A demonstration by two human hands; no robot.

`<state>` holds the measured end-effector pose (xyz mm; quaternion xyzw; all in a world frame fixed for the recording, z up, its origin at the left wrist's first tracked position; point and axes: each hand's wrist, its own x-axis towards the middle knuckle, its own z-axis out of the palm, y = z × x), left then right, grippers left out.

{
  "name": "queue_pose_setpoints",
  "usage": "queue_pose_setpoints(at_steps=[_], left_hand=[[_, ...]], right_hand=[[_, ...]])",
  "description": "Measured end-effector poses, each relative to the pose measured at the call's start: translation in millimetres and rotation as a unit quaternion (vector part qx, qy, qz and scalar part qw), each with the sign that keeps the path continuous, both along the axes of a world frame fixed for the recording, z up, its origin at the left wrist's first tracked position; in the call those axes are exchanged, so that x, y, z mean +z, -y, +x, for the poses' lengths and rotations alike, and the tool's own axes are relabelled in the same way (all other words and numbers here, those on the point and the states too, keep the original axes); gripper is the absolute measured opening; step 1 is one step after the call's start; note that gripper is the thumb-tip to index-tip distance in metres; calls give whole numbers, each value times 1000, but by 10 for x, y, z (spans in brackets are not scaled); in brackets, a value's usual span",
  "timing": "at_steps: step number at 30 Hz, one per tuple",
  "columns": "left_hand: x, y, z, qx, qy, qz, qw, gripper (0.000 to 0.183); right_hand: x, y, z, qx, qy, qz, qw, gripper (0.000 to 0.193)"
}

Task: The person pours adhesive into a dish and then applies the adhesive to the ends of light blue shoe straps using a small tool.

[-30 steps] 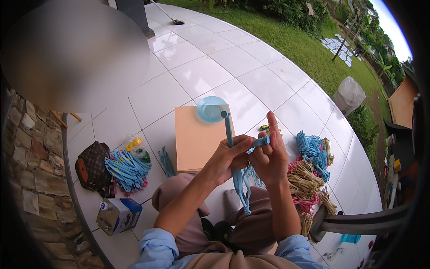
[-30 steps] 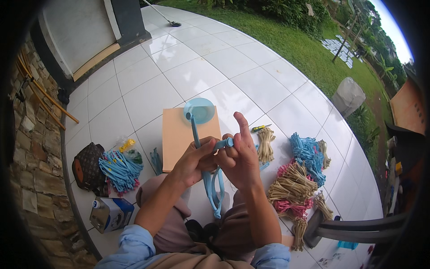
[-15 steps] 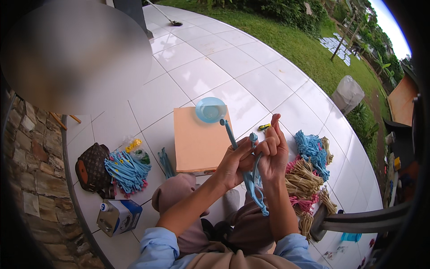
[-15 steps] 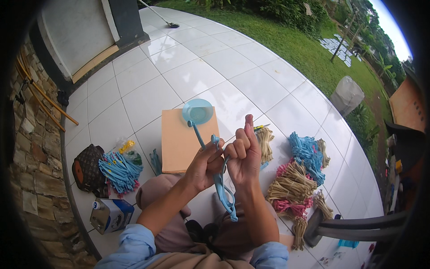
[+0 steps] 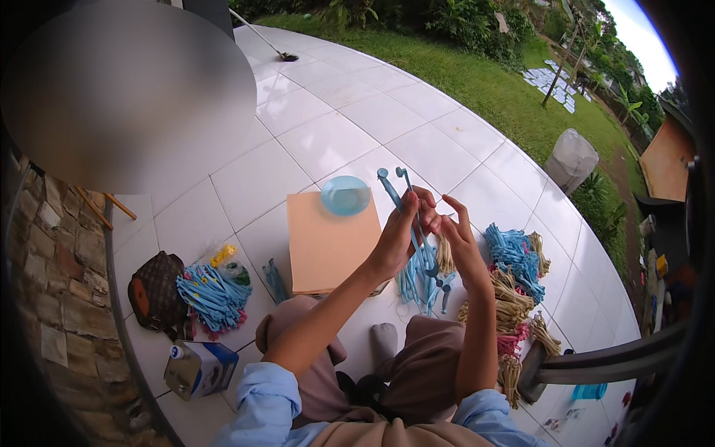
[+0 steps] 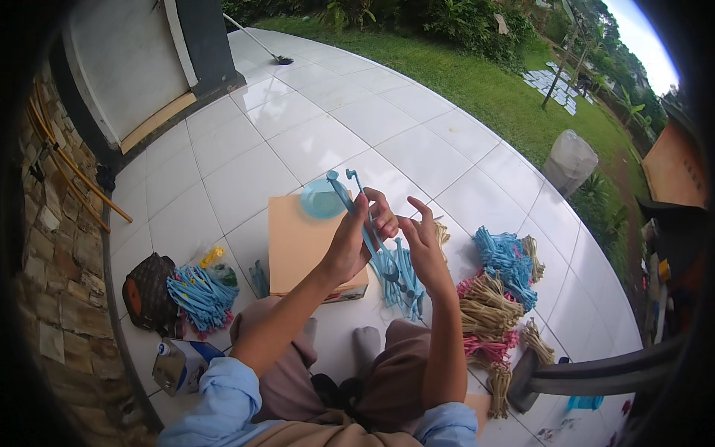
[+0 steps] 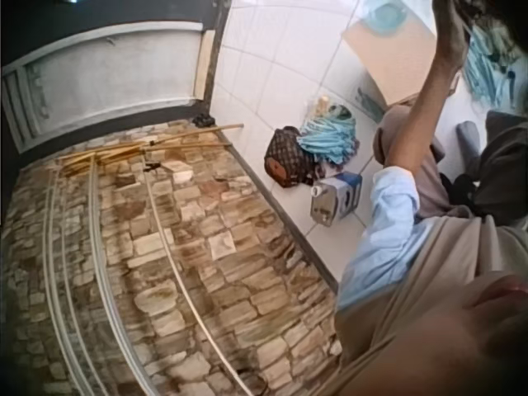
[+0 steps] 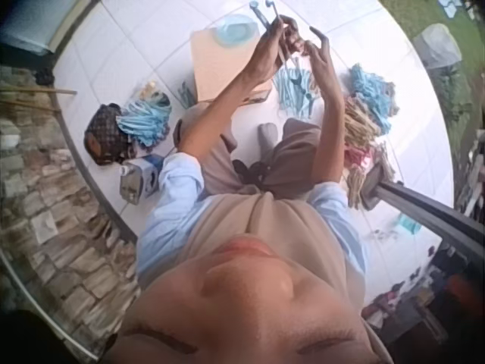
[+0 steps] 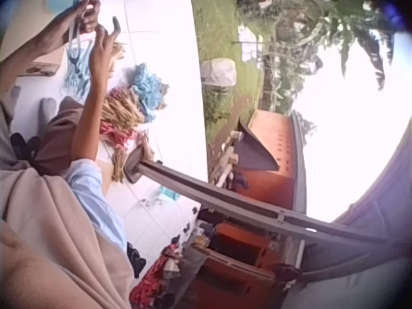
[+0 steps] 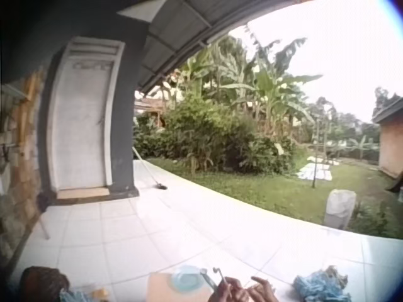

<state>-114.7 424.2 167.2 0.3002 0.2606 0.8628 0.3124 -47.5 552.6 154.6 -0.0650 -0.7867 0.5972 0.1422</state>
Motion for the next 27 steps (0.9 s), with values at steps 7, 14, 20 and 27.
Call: queue_pose_setpoints(at_steps=[7,14,20,27], left_hand=[[322,-148,-285,101,-36,30,994,46],[395,223,-298,132,-26,26,990,46],[312,349,-317,172,-92,-30,980,46],[321,889,-492,107,-193,-276,936,33]], right_hand=[[214,145,96,210,37,-311,926,54],[200,141,122,144,-3,-84,986,53],[284,287,161,74,21,102,992,52],[102,31,88,-13,-125,-12,992,49]])
